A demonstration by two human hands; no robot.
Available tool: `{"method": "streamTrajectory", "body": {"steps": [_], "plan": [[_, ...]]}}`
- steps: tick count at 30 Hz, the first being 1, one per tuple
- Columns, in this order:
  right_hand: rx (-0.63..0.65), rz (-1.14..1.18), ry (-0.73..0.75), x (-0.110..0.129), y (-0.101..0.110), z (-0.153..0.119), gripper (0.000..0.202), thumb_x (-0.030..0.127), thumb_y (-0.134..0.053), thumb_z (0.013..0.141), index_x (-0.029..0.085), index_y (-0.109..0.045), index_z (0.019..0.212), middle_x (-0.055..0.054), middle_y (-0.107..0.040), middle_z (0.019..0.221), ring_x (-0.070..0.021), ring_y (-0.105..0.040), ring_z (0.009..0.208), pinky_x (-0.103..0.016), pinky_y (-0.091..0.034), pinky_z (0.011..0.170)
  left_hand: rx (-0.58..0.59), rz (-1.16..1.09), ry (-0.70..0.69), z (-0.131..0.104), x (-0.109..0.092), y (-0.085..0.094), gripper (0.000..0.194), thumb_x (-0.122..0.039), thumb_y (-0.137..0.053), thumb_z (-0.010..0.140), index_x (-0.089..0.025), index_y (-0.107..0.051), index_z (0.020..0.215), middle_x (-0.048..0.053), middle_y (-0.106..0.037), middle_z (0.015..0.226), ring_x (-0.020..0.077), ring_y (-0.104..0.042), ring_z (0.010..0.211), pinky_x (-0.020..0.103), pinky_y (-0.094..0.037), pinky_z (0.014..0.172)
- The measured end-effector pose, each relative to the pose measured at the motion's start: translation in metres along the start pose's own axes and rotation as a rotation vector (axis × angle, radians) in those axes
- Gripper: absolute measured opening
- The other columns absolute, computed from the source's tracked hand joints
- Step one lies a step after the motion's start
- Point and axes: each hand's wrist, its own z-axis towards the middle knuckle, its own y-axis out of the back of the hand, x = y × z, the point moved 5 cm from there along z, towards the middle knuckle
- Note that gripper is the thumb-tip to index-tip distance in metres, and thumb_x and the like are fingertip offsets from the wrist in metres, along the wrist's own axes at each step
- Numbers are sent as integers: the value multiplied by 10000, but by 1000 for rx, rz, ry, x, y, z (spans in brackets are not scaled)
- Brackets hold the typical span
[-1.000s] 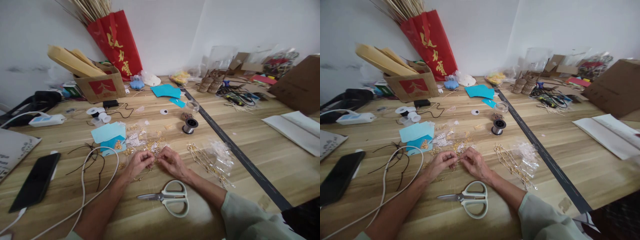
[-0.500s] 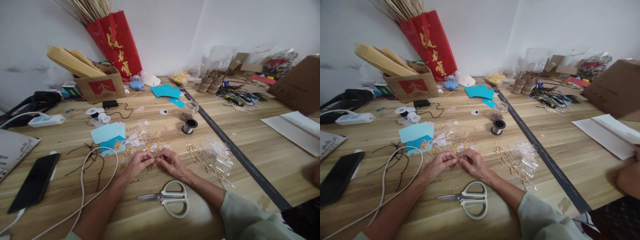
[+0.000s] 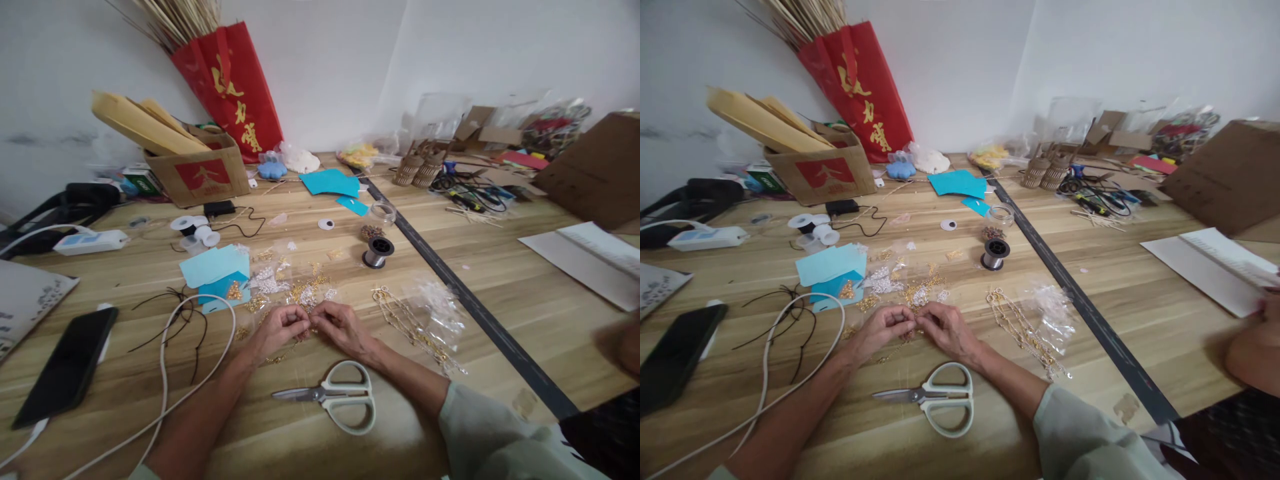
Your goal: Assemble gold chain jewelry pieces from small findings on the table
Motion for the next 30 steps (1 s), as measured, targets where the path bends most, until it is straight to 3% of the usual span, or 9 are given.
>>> {"method": "streamTrajectory", "body": {"steps": [8, 14, 21, 30], "plan": [[-41, -50, -10, -5, 4, -1, 183, 292, -485, 921, 157, -568, 830, 28, -504, 633, -101, -445, 573, -206, -361, 549, 2, 34, 28, -1, 1, 3, 274, -379, -695, 704, -124, -629, 780, 3, -620, 631, 104, -535, 551, 233, -439, 563], [-39, -115, 19, -6, 5, -1, 140, 236, -460, 924, 170, -546, 835, 30, -519, 629, -103, -460, 562, -206, -378, 554, -43, 345, -43, -4, -6, 8, 179, -246, -629, 724, -127, -707, 832, 48, -685, 729, 151, -589, 656, 250, -449, 621], [8, -320, 110, -6, 4, -3, 137, 193, -429, 947, 184, -540, 868, -26, -586, 752, -141, -530, 671, -247, -424, 651, -111, 658, -67, -11, -24, 6, 129, -198, -590, 719, -170, -706, 671, 6, -634, 574, 140, -532, 536, 229, -365, 523], [141, -679, 248, 0, 7, -1, 141, 95, -435, 908, 181, -511, 826, -34, -554, 722, -157, -487, 647, -248, -346, 597, 0, 557, -3, -11, -11, -14, 142, -227, -578, 715, -160, -703, 714, -5, -625, 552, 131, -514, 500, 215, -337, 484]]}}
